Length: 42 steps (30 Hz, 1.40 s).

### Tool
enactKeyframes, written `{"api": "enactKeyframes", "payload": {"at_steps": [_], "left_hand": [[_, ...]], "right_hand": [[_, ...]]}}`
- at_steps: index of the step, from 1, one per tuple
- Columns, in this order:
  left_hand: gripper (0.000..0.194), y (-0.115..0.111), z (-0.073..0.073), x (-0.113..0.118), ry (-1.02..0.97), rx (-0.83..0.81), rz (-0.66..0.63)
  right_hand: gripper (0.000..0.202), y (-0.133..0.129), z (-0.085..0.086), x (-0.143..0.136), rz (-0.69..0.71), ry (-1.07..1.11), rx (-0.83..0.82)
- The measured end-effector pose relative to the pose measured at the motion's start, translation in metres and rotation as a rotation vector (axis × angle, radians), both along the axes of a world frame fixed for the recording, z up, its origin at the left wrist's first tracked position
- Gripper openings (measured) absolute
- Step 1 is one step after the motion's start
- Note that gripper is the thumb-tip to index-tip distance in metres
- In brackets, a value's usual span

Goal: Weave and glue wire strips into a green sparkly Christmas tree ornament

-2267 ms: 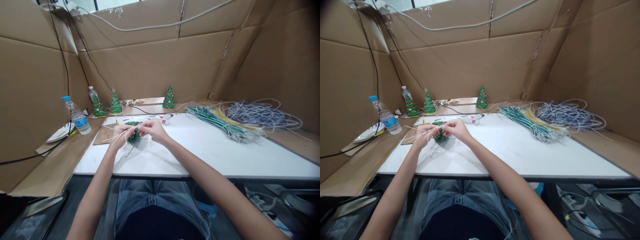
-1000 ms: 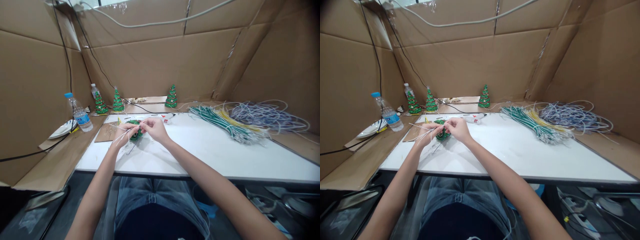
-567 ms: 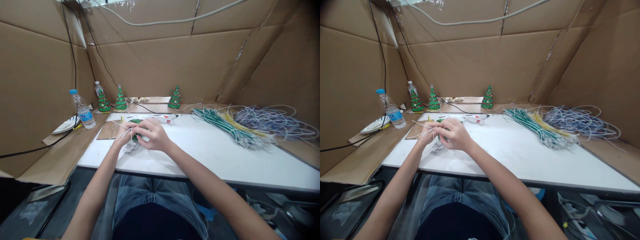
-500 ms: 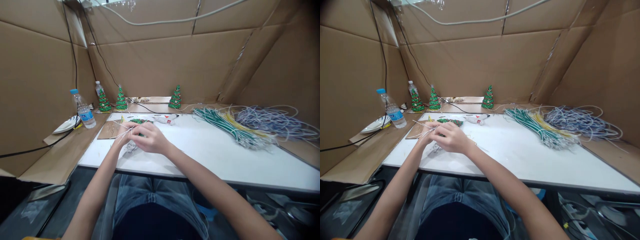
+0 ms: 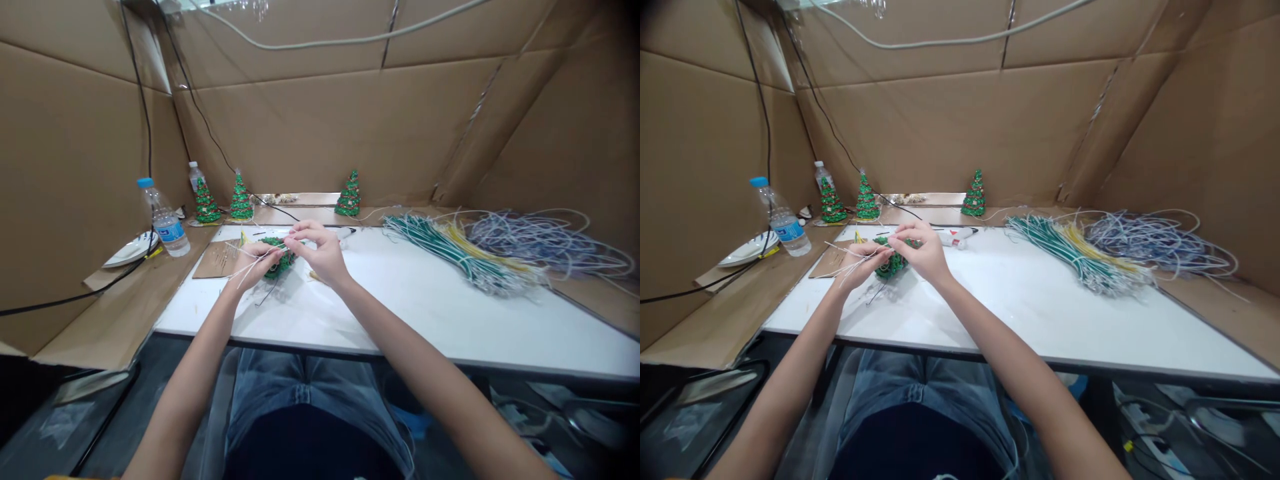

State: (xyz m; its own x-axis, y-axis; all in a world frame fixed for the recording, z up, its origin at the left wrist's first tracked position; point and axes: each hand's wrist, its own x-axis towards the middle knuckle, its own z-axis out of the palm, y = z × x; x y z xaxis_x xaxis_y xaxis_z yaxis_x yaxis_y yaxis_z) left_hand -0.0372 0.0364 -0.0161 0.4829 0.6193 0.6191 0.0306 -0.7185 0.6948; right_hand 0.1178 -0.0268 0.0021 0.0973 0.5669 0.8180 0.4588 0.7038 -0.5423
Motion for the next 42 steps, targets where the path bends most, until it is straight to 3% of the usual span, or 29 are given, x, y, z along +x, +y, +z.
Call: {"api": "enactKeyframes", "payload": {"at_steps": [3, 7, 12, 18, 22, 27, 29, 31, 39, 42], "left_hand": [[0.032, -0.002, 0.002, 0.000, 0.014, 0.033, -0.015], [0.035, -0.001, 0.002, -0.001, 0.031, 0.065, -0.023], [0.037, -0.001, 0.000, 0.000, 0.033, -0.001, -0.005], [0.028, 0.001, -0.001, -0.001, 0.025, -0.061, 0.016], [0.027, 0.000, 0.000, -0.001, 0.010, -0.078, 0.020], [0.029, -0.001, 0.000, -0.001, 0.015, -0.072, -0.006], [0.029, 0.000, 0.000, -0.001, 0.023, -0.071, -0.005], [0.029, 0.000, -0.001, -0.001, 0.029, -0.071, 0.004], [0.030, -0.005, 0.002, 0.000, 0.019, -0.047, 0.006], [0.030, -0.004, 0.002, 0.000, 0.035, 0.000, 0.000]], "right_hand": [[0.010, 0.006, -0.002, 0.001, 0.061, 0.027, -0.109], [0.008, 0.010, -0.004, -0.001, 0.025, -0.025, -0.147], [0.007, 0.011, -0.001, 0.003, 0.034, 0.001, -0.225], [0.026, 0.006, 0.008, 0.019, 0.095, 0.039, -0.332], [0.024, -0.008, 0.015, 0.027, 0.148, -0.078, -0.285], [0.034, -0.022, 0.018, 0.024, 0.342, -0.399, -0.248], [0.022, -0.022, 0.016, 0.021, 0.371, -0.469, -0.211], [0.008, -0.022, 0.015, 0.018, 0.365, -0.464, -0.157], [0.017, -0.016, 0.017, 0.021, 0.139, -0.189, -0.184], [0.015, -0.008, 0.015, 0.021, 0.062, -0.182, -0.106]]}}
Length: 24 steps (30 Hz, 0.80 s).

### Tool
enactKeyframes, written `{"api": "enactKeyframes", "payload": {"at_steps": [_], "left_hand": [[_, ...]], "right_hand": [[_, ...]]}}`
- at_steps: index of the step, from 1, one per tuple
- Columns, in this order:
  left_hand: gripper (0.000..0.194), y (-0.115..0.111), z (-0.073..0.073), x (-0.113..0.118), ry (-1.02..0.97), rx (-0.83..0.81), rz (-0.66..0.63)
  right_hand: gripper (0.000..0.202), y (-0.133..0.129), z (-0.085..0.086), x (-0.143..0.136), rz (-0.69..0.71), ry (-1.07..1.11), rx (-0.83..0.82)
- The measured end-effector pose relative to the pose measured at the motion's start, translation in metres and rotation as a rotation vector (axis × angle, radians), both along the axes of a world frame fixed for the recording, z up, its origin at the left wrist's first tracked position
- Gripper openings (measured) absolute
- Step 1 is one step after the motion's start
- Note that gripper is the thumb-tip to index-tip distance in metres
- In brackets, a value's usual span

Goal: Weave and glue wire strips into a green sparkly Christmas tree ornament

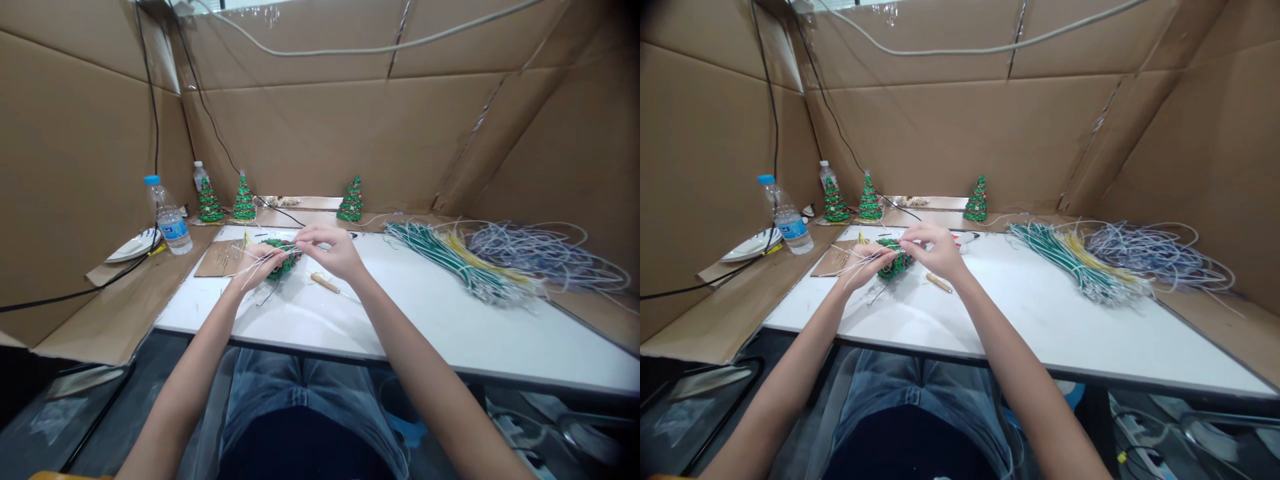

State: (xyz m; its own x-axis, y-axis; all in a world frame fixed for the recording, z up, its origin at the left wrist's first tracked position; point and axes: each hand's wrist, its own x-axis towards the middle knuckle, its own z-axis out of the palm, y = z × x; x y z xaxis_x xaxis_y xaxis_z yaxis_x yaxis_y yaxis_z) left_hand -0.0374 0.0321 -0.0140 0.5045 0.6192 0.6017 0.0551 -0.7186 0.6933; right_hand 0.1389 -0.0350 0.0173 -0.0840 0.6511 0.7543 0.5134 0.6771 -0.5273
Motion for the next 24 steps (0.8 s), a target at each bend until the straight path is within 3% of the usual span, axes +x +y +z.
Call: {"api": "enactKeyframes", "payload": {"at_steps": [3, 13, 24], "left_hand": [[0.028, 0.002, -0.001, 0.000, 0.022, 0.035, -0.012], [0.029, 0.004, -0.003, 0.000, 0.012, 0.054, -0.023], [0.030, 0.001, 0.000, 0.000, 0.003, 0.032, -0.015]], "right_hand": [[0.015, 0.009, -0.004, -0.001, -0.026, -0.009, 0.023], [0.027, 0.020, -0.015, 0.002, 0.088, 0.149, -0.266], [0.028, 0.019, -0.019, 0.000, 0.039, 0.138, -0.311]]}}
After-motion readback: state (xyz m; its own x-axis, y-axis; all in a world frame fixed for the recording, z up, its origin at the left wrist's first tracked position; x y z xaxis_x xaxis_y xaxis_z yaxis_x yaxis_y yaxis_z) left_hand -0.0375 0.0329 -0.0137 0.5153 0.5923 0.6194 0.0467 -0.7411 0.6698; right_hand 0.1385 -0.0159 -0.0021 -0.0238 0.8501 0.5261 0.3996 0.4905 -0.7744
